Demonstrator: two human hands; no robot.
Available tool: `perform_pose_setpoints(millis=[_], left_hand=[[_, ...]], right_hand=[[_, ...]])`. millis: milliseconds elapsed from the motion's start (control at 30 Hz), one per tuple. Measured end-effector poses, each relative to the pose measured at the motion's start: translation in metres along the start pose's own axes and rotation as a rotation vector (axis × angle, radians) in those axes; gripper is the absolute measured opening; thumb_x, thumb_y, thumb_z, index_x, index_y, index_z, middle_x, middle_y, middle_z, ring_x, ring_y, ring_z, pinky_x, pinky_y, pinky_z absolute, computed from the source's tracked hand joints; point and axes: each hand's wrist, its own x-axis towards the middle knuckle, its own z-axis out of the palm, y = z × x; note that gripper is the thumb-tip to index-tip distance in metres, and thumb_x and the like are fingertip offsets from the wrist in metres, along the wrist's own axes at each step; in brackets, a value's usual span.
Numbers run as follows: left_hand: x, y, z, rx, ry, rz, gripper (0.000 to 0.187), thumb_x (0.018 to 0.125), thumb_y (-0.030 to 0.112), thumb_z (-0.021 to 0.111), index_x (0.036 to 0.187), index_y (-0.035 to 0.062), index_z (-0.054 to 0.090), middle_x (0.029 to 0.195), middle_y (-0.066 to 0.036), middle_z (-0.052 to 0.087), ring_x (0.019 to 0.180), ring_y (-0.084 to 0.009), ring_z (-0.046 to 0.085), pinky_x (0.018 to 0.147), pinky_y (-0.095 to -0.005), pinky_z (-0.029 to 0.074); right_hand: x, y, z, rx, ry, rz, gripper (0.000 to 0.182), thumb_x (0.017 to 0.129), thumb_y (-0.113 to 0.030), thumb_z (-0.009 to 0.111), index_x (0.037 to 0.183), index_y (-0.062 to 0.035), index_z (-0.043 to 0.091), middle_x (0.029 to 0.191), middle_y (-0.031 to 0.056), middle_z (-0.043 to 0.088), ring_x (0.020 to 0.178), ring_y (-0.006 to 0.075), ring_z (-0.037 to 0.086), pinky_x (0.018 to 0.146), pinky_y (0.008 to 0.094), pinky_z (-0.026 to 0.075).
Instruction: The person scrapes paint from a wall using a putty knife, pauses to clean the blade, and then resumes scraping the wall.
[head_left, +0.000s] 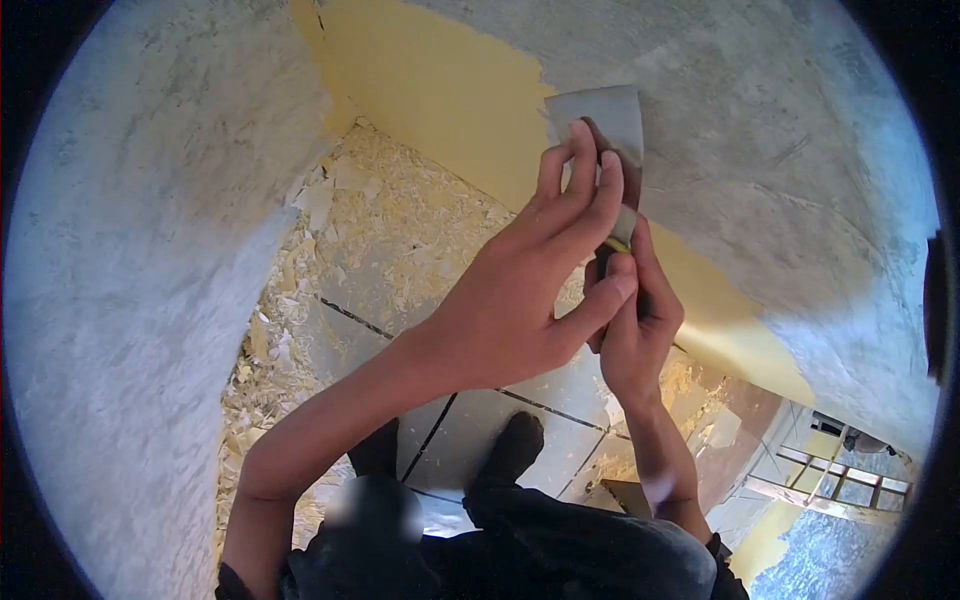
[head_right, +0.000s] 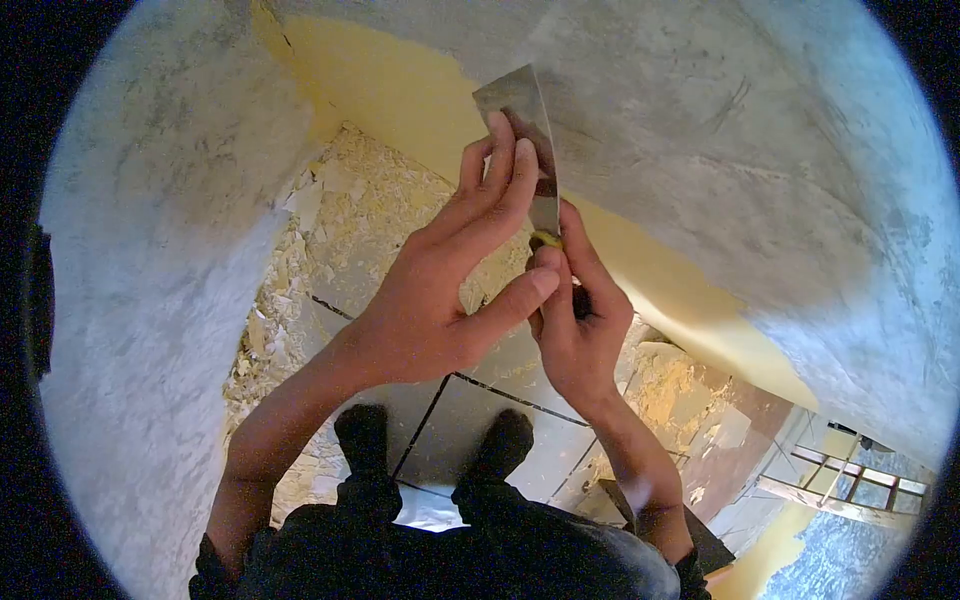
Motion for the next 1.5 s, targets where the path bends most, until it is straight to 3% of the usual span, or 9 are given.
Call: perform_pose_setpoints(millis=[200, 267, 467, 567, 767, 867, 1000, 1200, 1500], left_hand=[[-0.002, 0.001, -0.004, -0.02, -0.147, -0.008, 0.065, 0.092, 0.024, 0.055, 0.144, -0.0044, 0.027, 0.15, -0.032, 0.017, 0.141, -0.0433, 0.019, 0.109, -0.0442, 0.031], [0.0, -0.002, 0.0, -0.004, 0.033, 0.011, 0.066, 0.092, 0.025, 0.056, 0.144, -0.0043, 0.026, 0.15, -0.031, 0.017, 0.141, -0.0428, 0.017, 0.109, -0.0442, 0.031], [-0.001, 0.0, -0.007, 0.0, -0.15, -0.019, 0.07, 0.092, 0.026, 0.056, 0.145, -0.004, 0.022, 0.151, -0.031, 0.013, 0.142, -0.0445, 0.014, 0.109, -0.0454, 0.031], [0.0, -0.003, -0.001, 0.011, 0.022, 0.012, 0.072, 0.092, 0.027, 0.057, 0.146, -0.0036, 0.019, 0.152, -0.032, 0.01, 0.142, -0.0449, 0.012, 0.11, -0.0462, 0.03], [-0.002, -0.001, -0.006, 0.03, -0.174, 0.015, 0.08, 0.091, 0.028, 0.058, 0.148, -0.0013, 0.011, 0.153, -0.031, 0.001, 0.142, -0.046, 0.006, 0.109, -0.0472, 0.031], [0.0, -0.006, -0.002, 0.023, -0.011, 0.028, 0.082, 0.09, 0.028, 0.058, 0.15, 0.0016, 0.008, 0.154, -0.03, -0.001, 0.142, -0.0456, 0.006, 0.11, -0.0472, 0.031], [0.0, -0.002, -0.005, -0.009, -0.105, -0.003, 0.083, 0.09, 0.028, 0.059, 0.15, 0.0035, 0.007, 0.154, -0.029, -0.001, 0.142, -0.0456, 0.006, 0.11, -0.0476, 0.031], [-0.001, -0.005, 0.0, -0.02, -0.024, 0.028, 0.086, 0.088, 0.028, 0.06, 0.15, 0.003, 0.007, 0.154, -0.028, -0.002, 0.142, -0.0463, 0.008, 0.109, -0.0477, 0.032], [0.0, -0.005, -0.004, -0.037, -0.084, 0.04, 0.087, 0.087, 0.026, 0.062, 0.15, 0.0013, 0.007, 0.154, -0.028, -0.004, 0.142, -0.0461, 0.008, 0.11, -0.0484, 0.029]], right_hand=[[-0.011, -0.005, -0.007, -0.004, 0.028, 0.065, 0.039, 0.1, -0.009, 0.046, 0.138, -0.0047, 0.046, 0.076, -0.0028, 0.054, 0.054, 0.0015, 0.041, 0.046, 0.0171, 0.034], [0.003, -0.004, 0.001, 0.007, -0.017, -0.019, 0.039, 0.1, -0.011, 0.047, 0.138, -0.0026, 0.046, 0.074, -0.0029, 0.054, 0.053, 0.0016, 0.041, 0.045, 0.017, 0.034], [-0.005, -0.01, -0.004, -0.014, 0.024, 0.062, 0.04, 0.099, -0.013, 0.049, 0.138, -0.0029, 0.046, 0.076, -0.0028, 0.054, 0.058, 0.0027, 0.043, 0.049, 0.0174, 0.036], [0.004, -0.003, -0.001, -0.078, 0.001, -0.022, 0.039, 0.099, -0.014, 0.05, 0.137, -0.0029, 0.048, 0.076, -0.0024, 0.054, 0.058, 0.0029, 0.043, 0.049, 0.0179, 0.036], [-0.006, -0.007, -0.006, -0.003, -0.005, 0.024, 0.038, 0.099, -0.015, 0.05, 0.136, -0.0031, 0.049, 0.077, -0.0017, 0.056, 0.062, 0.0036, 0.044, 0.052, 0.0185, 0.036], [0.008, -0.006, 0.006, -0.031, -0.008, -0.039, 0.039, 0.099, -0.015, 0.05, 0.136, -0.0023, 0.049, 0.078, -0.001, 0.056, 0.061, 0.0043, 0.045, 0.052, 0.0187, 0.036], [-0.014, 0.0, -0.005, -0.003, 0.063, 0.006, 0.039, 0.099, -0.015, 0.052, 0.135, -0.0017, 0.05, 0.078, -0.0005, 0.056, 0.065, 0.0053, 0.046, 0.054, 0.0187, 0.037], [0.003, -0.001, -0.002, -0.071, -0.001, -0.087, 0.039, 0.099, -0.017, 0.051, 0.134, 0.0001, 0.05, 0.078, 0.0001, 0.056, 0.063, 0.005, 0.046, 0.053, 0.0188, 0.036], [-0.008, -0.015, -0.009, -0.023, 0.029, 0.03, 0.039, 0.099, -0.016, 0.052, 0.136, -0.0027, 0.049, 0.072, -0.0011, 0.054, 0.054, 0.0031, 0.04, 0.046, 0.0178, 0.033]])
